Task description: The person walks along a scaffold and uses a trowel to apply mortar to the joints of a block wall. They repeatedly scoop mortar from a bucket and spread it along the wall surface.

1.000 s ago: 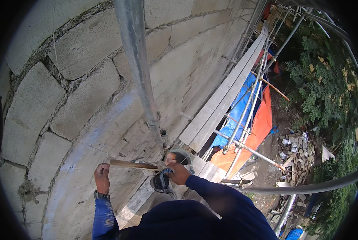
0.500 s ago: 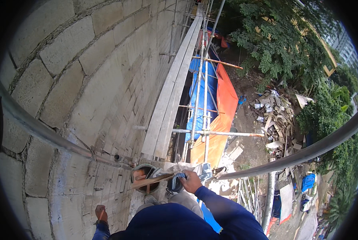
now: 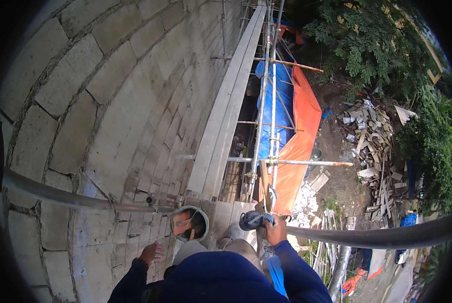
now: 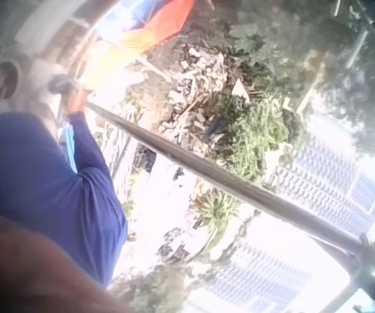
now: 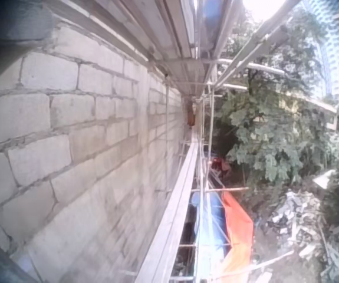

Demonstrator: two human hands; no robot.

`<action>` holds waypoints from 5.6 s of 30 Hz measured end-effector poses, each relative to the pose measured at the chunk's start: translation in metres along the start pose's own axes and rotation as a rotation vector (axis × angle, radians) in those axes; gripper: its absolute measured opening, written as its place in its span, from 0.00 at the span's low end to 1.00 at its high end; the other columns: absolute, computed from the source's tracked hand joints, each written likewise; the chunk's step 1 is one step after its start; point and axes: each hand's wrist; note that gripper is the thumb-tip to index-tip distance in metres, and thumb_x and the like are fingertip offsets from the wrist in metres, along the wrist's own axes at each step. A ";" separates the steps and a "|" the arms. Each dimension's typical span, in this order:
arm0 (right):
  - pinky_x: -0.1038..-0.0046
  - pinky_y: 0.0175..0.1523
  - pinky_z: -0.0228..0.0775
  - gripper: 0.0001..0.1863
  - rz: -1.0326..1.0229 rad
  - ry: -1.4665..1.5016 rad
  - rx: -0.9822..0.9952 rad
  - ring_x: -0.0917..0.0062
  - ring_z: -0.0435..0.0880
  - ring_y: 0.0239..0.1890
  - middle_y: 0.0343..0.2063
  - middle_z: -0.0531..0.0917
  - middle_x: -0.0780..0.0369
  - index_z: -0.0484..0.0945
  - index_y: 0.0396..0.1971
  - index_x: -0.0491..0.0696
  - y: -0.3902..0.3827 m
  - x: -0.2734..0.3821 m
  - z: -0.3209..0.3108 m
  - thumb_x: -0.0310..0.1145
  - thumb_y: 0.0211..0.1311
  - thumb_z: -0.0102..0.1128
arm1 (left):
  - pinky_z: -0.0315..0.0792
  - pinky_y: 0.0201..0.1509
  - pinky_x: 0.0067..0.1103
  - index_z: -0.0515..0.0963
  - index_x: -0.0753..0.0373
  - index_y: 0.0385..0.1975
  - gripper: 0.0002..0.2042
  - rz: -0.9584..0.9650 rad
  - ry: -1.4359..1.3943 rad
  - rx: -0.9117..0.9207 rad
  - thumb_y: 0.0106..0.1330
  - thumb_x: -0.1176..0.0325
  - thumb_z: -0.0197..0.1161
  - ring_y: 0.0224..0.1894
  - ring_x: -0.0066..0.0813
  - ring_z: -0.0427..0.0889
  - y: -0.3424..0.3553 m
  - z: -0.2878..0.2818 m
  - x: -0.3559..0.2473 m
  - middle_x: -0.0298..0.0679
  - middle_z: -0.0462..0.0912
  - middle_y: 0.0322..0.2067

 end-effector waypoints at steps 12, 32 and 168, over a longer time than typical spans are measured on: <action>0.64 0.38 0.69 0.10 0.161 0.162 -0.155 0.67 0.78 0.26 0.22 0.80 0.55 0.79 0.30 0.38 0.006 -0.043 -0.033 0.31 0.59 0.57 | 0.73 0.38 0.23 0.78 0.60 0.46 0.14 0.445 0.234 -0.207 0.69 0.59 0.55 0.36 0.25 0.82 0.036 -0.016 -0.146 0.34 0.81 0.40; 0.70 0.35 0.69 0.11 0.077 0.190 -0.276 0.76 0.76 0.25 0.20 0.79 0.60 0.78 0.27 0.38 0.163 0.002 -0.049 0.33 0.57 0.59 | 0.76 0.43 0.23 0.79 0.69 0.48 0.16 0.825 0.571 -0.045 0.68 0.64 0.57 0.36 0.25 0.83 0.174 0.050 -0.435 0.39 0.84 0.36; 0.58 0.47 0.76 0.12 -0.554 -0.086 0.747 0.51 0.84 0.40 0.34 0.85 0.48 0.84 0.37 0.46 2.793 0.328 0.197 0.29 0.51 0.61 | 0.68 0.33 0.26 0.53 0.66 0.64 0.38 1.343 0.033 -1.469 0.58 0.50 0.58 0.28 0.28 0.70 0.930 0.079 -2.493 0.41 0.71 0.33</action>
Point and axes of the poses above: each hand's wrist, its own y-axis towards the middle knuckle, its own z-axis out of the palm, x = y × z
